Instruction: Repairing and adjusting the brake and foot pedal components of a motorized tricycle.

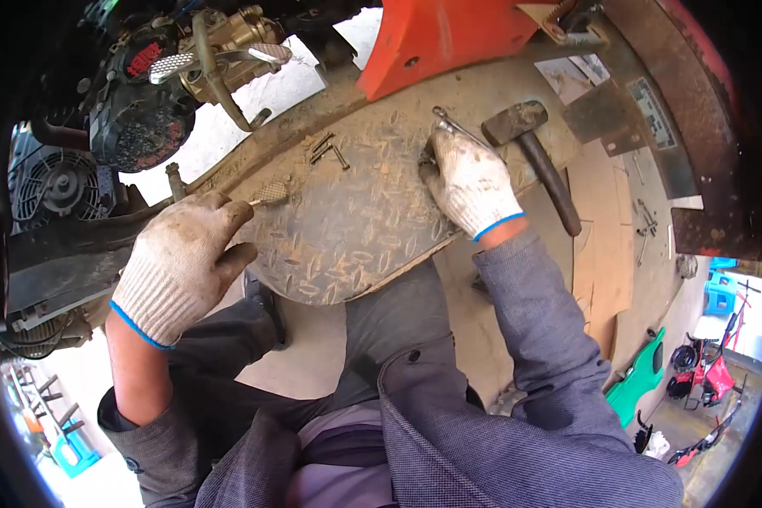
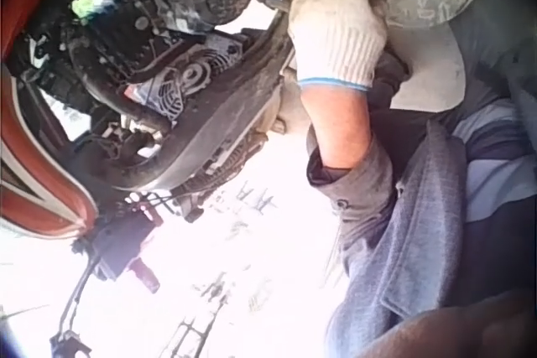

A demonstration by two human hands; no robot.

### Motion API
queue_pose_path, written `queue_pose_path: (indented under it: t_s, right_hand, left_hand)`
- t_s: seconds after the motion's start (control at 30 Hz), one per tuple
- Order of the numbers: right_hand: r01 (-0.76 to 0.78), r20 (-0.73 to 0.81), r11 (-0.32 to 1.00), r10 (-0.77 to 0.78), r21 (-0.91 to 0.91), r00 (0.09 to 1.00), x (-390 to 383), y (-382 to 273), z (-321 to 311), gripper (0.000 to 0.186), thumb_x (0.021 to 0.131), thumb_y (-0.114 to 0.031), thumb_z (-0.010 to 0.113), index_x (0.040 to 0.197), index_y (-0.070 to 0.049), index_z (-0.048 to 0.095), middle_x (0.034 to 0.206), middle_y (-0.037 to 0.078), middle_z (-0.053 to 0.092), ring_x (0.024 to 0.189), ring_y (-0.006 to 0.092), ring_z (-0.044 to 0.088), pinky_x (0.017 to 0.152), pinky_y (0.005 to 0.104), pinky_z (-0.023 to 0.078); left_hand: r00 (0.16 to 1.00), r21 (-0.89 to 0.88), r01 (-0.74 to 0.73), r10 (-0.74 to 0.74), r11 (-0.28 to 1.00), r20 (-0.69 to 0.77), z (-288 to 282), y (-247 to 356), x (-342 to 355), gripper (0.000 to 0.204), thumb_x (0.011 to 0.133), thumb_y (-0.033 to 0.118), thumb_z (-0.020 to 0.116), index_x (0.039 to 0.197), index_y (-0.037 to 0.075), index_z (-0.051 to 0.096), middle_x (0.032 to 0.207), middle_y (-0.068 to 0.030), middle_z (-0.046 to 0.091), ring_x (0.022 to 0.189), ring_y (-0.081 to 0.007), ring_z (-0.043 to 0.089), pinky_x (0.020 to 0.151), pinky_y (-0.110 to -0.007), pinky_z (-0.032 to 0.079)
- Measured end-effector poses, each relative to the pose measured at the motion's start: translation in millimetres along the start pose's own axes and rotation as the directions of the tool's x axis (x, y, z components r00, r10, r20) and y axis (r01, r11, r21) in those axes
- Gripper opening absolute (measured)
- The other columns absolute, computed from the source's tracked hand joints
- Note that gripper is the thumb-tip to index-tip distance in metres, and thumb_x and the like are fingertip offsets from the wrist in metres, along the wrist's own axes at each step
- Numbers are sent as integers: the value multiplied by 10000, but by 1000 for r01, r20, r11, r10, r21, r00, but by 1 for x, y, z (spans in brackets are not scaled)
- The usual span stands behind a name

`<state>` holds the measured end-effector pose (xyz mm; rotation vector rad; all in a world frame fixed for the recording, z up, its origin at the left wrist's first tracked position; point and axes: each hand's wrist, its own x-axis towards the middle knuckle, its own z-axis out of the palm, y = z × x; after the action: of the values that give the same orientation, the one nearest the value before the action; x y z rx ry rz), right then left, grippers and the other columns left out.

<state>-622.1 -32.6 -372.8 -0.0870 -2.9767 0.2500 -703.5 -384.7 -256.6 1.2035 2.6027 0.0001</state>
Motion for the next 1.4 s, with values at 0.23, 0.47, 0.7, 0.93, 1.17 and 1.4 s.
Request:
queue_pose_path:
  t_s: [0.23,0.47,0.7,0.93,1.17,1.4]
  right_hand:
    - [-17,25,995,15,100,1000,1,-10,0,274,914,-240,739,1083,-29,695,1064,221,735,1002,431,719,873,507,582]
    - [-88,147,976,58,201,987,4,6,-8,339,929,-285,719,1185,-67,762,1115,220,776,1086,399,739,949,488,589]
    - [-136,-41,948,154,289,987,-17,22,2,296,936,-291,723,1138,-90,806,1093,164,791,1061,362,741,946,470,576]
    - [-7,-49,245,219,969,974,17,-15,-6,293,1030,-175,685,1254,-3,764,1067,134,810,839,159,791,787,275,658]
    - [44,-107,131,530,990,841,105,-119,57,209,974,-122,722,1128,8,781,991,143,797,790,222,779,744,341,645]
    - [-85,310,-360,634,929,709,221,-175,134,177,987,-125,688,1094,-35,797,907,137,786,737,283,754,645,422,610]
  left_hand:
    - [1000,-39,-13,14,999,16,-1,10,3,377,925,245,746,1228,28,688,1110,-225,709,1084,-434,677,934,-522,542]
    - [999,7,-37,37,999,9,5,26,3,373,916,226,761,1226,29,696,1108,-229,706,1089,-439,670,943,-520,539]
    - [996,-94,50,-42,994,84,3,39,-9,411,897,171,767,1272,18,702,1222,-222,729,1155,-430,690,976,-484,548]
    - [991,-65,74,-80,995,-109,-71,13,-55,357,936,87,705,1281,-6,708,1234,-227,724,1103,-388,731,956,-443,580]
    - [968,346,185,-109,920,-227,-124,-90,-86,322,944,128,719,1235,-10,712,1155,-236,721,1061,-438,703,931,-486,553]
    - [984,543,169,-168,823,-53,-106,-115,-86,229,949,234,715,1066,37,712,999,-230,708,927,-464,693,832,-570,540]
